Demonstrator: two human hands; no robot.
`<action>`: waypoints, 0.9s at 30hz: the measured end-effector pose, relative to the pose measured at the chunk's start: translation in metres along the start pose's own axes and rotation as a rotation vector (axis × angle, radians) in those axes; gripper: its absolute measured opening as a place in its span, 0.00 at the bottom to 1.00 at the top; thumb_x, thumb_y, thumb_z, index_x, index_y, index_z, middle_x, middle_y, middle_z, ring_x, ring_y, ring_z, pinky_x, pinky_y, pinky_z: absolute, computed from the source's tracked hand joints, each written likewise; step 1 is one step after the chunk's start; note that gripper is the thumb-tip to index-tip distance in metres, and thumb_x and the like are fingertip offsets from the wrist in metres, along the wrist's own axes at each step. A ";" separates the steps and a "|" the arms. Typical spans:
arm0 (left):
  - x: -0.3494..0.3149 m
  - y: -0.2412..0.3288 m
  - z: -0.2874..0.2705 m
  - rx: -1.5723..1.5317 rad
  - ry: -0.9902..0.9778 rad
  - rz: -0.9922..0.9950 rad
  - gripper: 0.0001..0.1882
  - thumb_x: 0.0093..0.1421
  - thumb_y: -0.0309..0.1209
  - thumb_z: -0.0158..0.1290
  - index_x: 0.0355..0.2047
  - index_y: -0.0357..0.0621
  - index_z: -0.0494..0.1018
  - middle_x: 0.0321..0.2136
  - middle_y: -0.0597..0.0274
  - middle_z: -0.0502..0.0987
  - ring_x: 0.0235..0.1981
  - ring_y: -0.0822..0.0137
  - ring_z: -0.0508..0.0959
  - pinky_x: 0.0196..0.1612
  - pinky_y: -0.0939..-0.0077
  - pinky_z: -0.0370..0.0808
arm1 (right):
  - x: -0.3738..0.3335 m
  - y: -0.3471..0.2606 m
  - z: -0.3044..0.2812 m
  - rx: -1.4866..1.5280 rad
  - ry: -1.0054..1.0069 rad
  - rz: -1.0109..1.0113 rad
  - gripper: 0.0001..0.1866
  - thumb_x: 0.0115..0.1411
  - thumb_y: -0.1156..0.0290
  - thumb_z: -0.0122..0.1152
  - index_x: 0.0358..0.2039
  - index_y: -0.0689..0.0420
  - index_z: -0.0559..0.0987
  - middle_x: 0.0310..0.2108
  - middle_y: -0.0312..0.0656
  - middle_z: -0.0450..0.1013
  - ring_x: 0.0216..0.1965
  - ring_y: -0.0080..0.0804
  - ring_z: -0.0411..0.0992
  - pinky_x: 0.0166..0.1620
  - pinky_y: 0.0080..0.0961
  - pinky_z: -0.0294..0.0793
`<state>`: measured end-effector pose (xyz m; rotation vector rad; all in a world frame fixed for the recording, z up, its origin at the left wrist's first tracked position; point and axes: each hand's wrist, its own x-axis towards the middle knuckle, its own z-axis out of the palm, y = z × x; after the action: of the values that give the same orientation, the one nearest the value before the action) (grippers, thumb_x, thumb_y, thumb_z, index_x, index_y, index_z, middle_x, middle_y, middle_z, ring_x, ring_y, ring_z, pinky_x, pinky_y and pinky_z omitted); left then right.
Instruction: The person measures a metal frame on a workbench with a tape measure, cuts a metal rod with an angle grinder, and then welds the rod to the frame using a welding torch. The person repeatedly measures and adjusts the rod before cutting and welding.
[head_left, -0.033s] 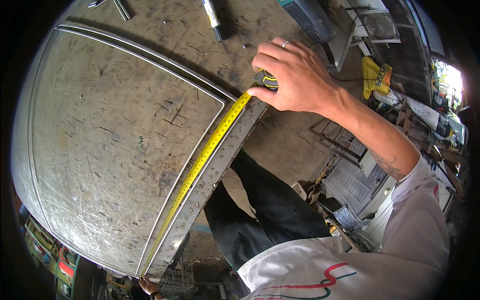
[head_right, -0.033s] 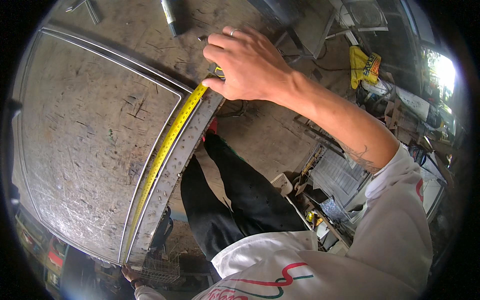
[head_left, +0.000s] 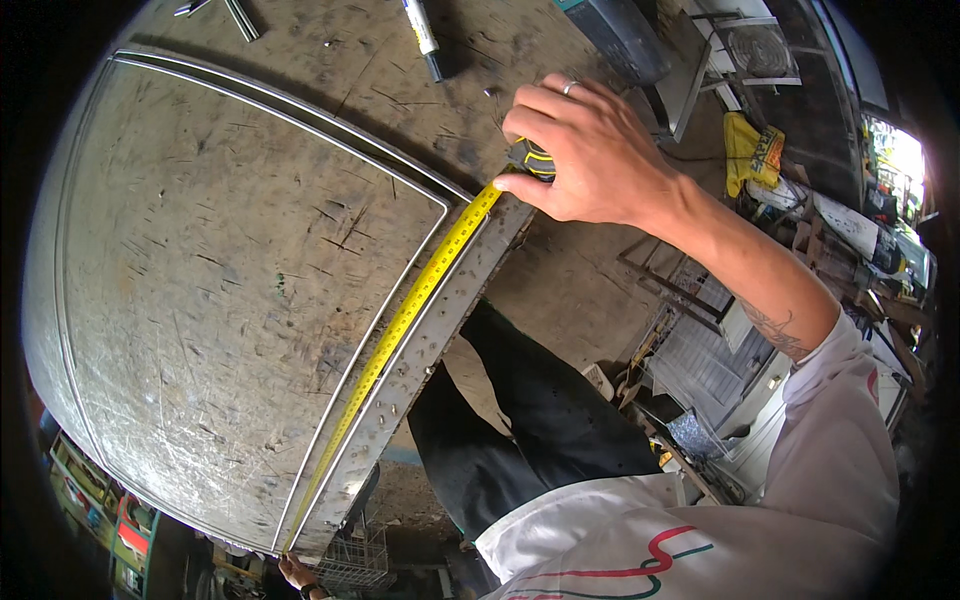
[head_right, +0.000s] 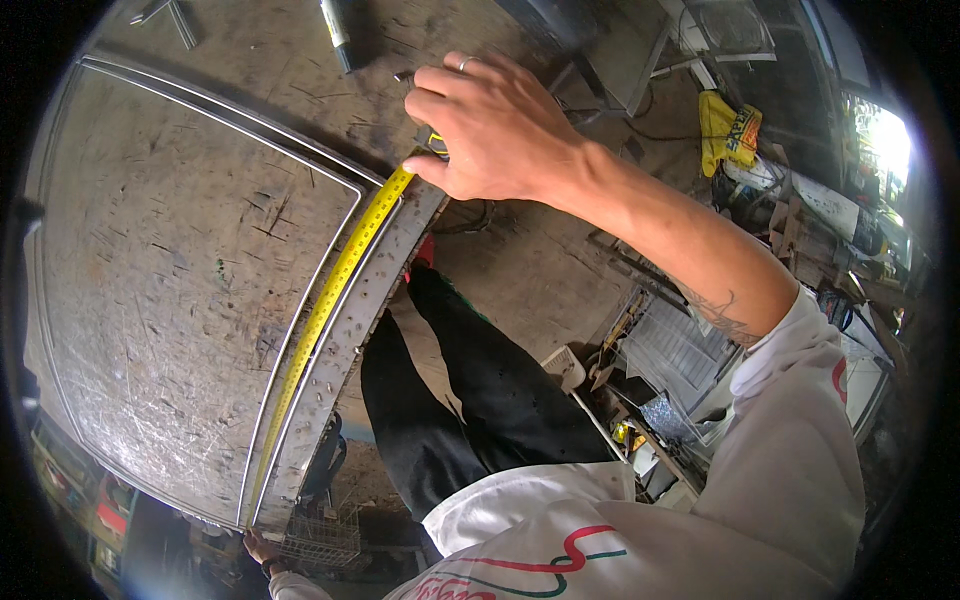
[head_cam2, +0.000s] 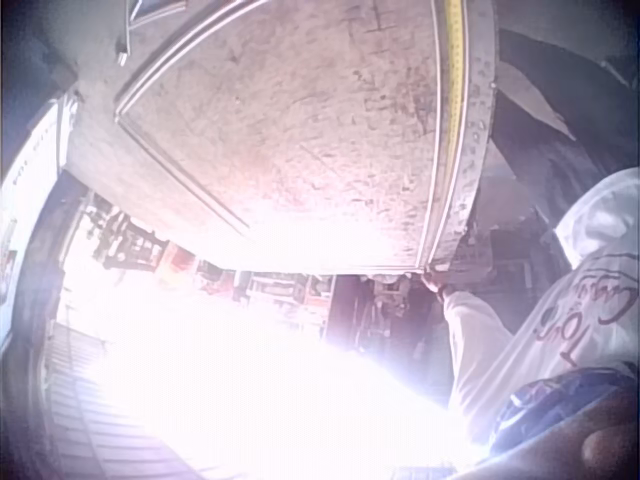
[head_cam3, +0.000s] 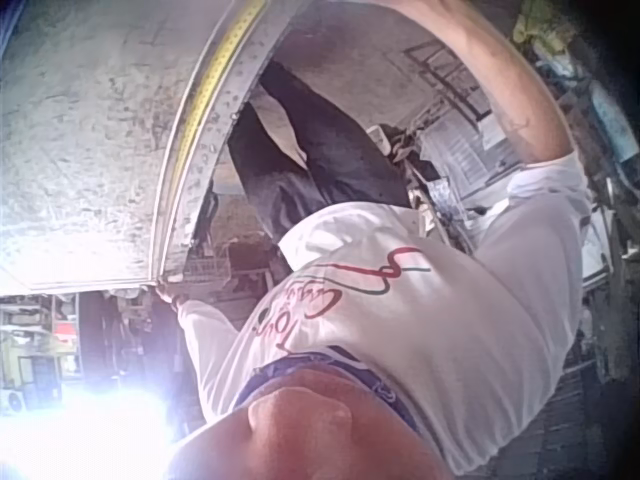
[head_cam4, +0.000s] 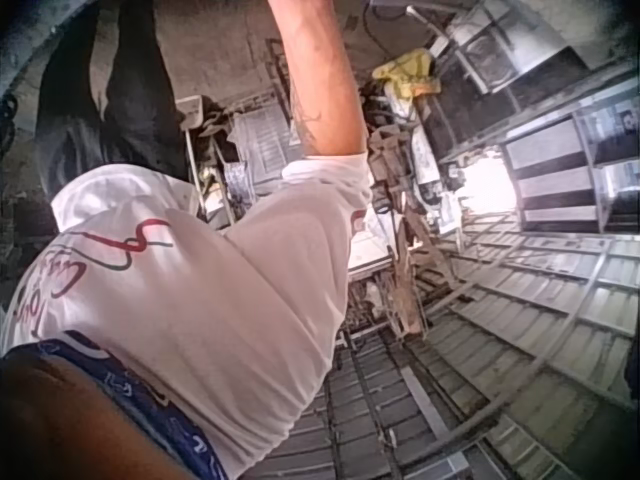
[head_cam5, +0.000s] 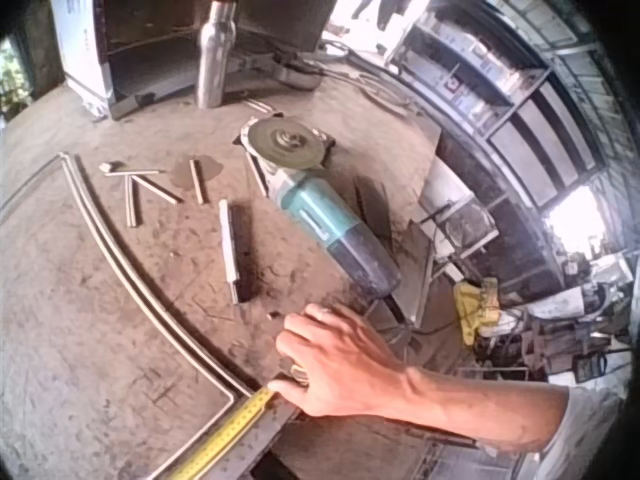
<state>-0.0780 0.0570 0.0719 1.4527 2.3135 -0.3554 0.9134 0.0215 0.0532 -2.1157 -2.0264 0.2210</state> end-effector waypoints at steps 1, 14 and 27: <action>0.001 0.001 0.000 0.033 -0.006 0.027 0.29 0.74 0.51 0.57 0.49 0.31 0.74 0.42 0.48 0.80 0.42 0.55 0.76 0.49 0.57 0.74 | 0.000 0.000 0.000 0.001 0.009 -0.001 0.22 0.53 0.56 0.80 0.38 0.58 0.81 0.41 0.41 0.76 0.46 0.43 0.75 0.51 0.41 0.77; 0.016 0.019 0.008 0.111 -0.035 0.130 0.28 0.75 0.52 0.54 0.45 0.32 0.74 0.37 0.50 0.78 0.39 0.55 0.76 0.46 0.58 0.74 | 0.002 0.004 -0.001 -0.034 -0.023 0.010 0.23 0.54 0.53 0.79 0.37 0.59 0.83 0.45 0.43 0.80 0.50 0.44 0.79 0.53 0.43 0.80; -0.006 -0.015 0.022 -0.258 0.094 -0.011 0.28 0.71 0.46 0.63 0.61 0.39 0.74 0.39 0.61 0.79 0.38 0.70 0.75 0.41 0.69 0.74 | 0.011 -0.003 -0.014 0.049 -0.141 0.075 0.21 0.55 0.56 0.78 0.36 0.57 0.79 0.42 0.43 0.75 0.48 0.48 0.74 0.52 0.45 0.76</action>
<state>-0.0855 0.0367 0.0546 1.3548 2.3394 0.0102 0.9149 0.0320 0.0676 -2.2046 -1.9954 0.4388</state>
